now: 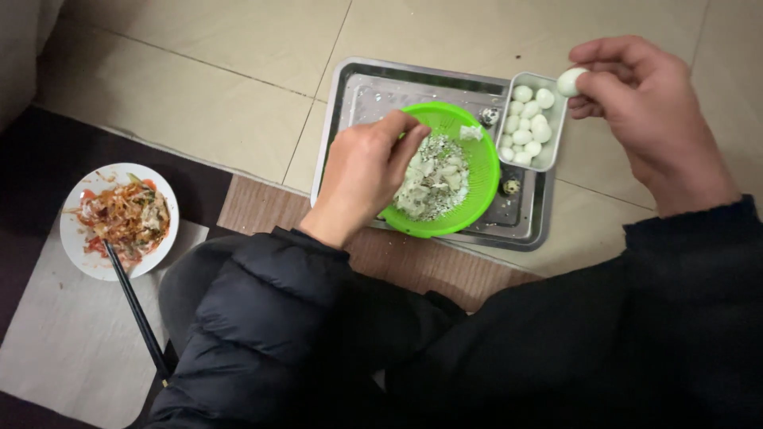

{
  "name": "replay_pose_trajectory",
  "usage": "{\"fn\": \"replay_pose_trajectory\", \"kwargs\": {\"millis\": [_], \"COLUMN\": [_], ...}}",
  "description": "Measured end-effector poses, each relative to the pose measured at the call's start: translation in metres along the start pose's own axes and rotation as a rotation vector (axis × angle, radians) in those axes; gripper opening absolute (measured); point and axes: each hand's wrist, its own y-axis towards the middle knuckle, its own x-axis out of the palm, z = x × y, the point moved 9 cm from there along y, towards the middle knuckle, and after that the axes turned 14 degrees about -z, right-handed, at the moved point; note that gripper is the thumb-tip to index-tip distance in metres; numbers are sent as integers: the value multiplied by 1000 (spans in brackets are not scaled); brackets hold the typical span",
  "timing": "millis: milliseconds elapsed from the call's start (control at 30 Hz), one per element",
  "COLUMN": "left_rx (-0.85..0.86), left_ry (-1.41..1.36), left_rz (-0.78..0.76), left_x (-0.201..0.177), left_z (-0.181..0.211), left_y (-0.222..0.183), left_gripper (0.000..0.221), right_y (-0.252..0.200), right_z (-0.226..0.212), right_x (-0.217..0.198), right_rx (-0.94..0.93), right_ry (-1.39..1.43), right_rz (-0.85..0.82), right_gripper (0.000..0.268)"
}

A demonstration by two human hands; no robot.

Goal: Peeling small quail eggs and placing them into a container

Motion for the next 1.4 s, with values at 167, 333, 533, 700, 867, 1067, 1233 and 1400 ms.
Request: {"fn": "replay_pose_trajectory", "kwargs": {"millis": [167, 333, 533, 700, 867, 1067, 1233, 1400], "left_rx": [-45, -7, -111, -124, -78, -110, -33, -42], "left_ry": [-26, 6, 149, 102, 70, 115, 101, 87], "left_rz": [-100, -166, -139, -329, -215, -256, -245, -233], "left_x": [10, 24, 26, 36, 31, 34, 37, 39], "left_z": [-5, -8, -16, -21, -13, -12, -11, -12], "left_y": [0, -3, -6, -5, -4, -6, -6, -3], "left_gripper": [11, 40, 46, 12, 6, 10, 14, 8], "right_y": [4, 10, 33, 51, 41, 36, 32, 40], "right_z": [1, 14, 77, 152, 96, 60, 31, 58], "right_x": [11, 10, -16, -40, -43, -40, -21, 1], "right_rx": [32, 75, 208, 319, 158, 3, -106, 35], "right_ry": [-68, -121, -363, -500, -547, -485, -411, -1015], "right_rz": [-62, -85, -25, 30, 190, 241, 107, -220], "right_gripper": [34, 36, 33, 36, 26, 21, 18, 30]}}
